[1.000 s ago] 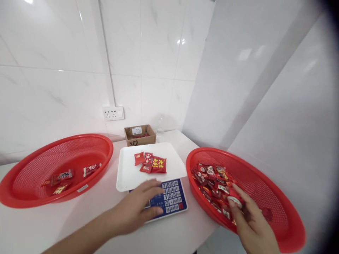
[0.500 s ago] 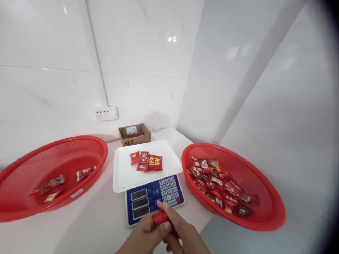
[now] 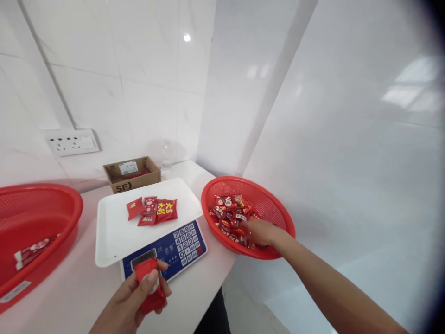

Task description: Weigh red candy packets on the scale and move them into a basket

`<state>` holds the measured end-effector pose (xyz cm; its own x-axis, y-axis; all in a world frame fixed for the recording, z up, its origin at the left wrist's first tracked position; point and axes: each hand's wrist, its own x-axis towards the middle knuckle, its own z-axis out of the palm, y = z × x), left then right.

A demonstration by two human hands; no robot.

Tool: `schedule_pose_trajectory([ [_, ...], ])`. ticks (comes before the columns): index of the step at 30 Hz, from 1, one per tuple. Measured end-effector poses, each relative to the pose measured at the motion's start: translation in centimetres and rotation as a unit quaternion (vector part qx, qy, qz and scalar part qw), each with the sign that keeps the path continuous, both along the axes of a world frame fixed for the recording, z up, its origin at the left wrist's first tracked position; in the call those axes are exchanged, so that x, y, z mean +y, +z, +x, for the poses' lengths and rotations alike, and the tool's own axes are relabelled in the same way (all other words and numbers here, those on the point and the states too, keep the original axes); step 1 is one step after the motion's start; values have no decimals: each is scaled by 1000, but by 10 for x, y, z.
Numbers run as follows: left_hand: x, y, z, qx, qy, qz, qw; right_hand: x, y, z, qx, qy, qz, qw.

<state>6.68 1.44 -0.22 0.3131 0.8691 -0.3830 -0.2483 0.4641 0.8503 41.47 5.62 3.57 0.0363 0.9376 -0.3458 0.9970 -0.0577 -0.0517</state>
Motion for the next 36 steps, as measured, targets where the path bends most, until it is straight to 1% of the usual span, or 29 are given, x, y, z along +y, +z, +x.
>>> schedule_pose_trajectory([
  [1, -1, 1, 1, 5, -8, 3, 1000, 3, -6, 0, 1, 13, -28, 1000],
  [3, -2, 2, 2, 16, -20, 5, 1000, 6, -15, -2, -1, 35, -55, 998],
  [5, -2, 2, 0, 26, -19, 2, 999, 9, -20, -5, -16, 53, -62, 997],
  [6, -1, 2, -2, 30, -17, 0, 999, 11, -21, -6, -19, 56, -55, 997],
  [10, -1, 3, -3, 38, -3, -7, 999, 26, -11, 4, 3, 56, -22, 998],
  [14, -5, 6, 0, 34, 24, 2, 999, 41, -2, 15, 27, 34, 12, 999],
  [16, -5, 5, 0, 34, 30, 2, 999, 47, 0, 18, 56, 31, 21, 998],
  [18, -4, 2, -3, 35, 21, -4, 999, 51, -1, 20, 90, 41, 21, 995],
  [22, -1, -4, -9, 36, 9, -6, 999, 59, -6, 26, 218, 54, 4, 974],
  [24, -2, -2, -10, 35, 17, -7, 999, 63, -8, 29, 250, 45, -5, 967],
  [28, -7, 4, -7, 29, 49, -6, 998, 67, -11, 34, 239, 37, -19, 970],
  [30, -7, 5, -6, 32, 49, -9, 998, 67, -12, 35, 239, 36, -34, 970],
  [32, -7, 3, -6, 34, 42, -13, 998, 65, -11, 36, 235, 32, -67, 969],
  [34, -6, 1, -6, 31, 41, -10, 999, 64, -11, 36, 208, 22, -93, 973],
  [36, -6, 0, -5, 25, 46, -2, 999, 64, -10, 38, 169, 10, -82, 982],
])
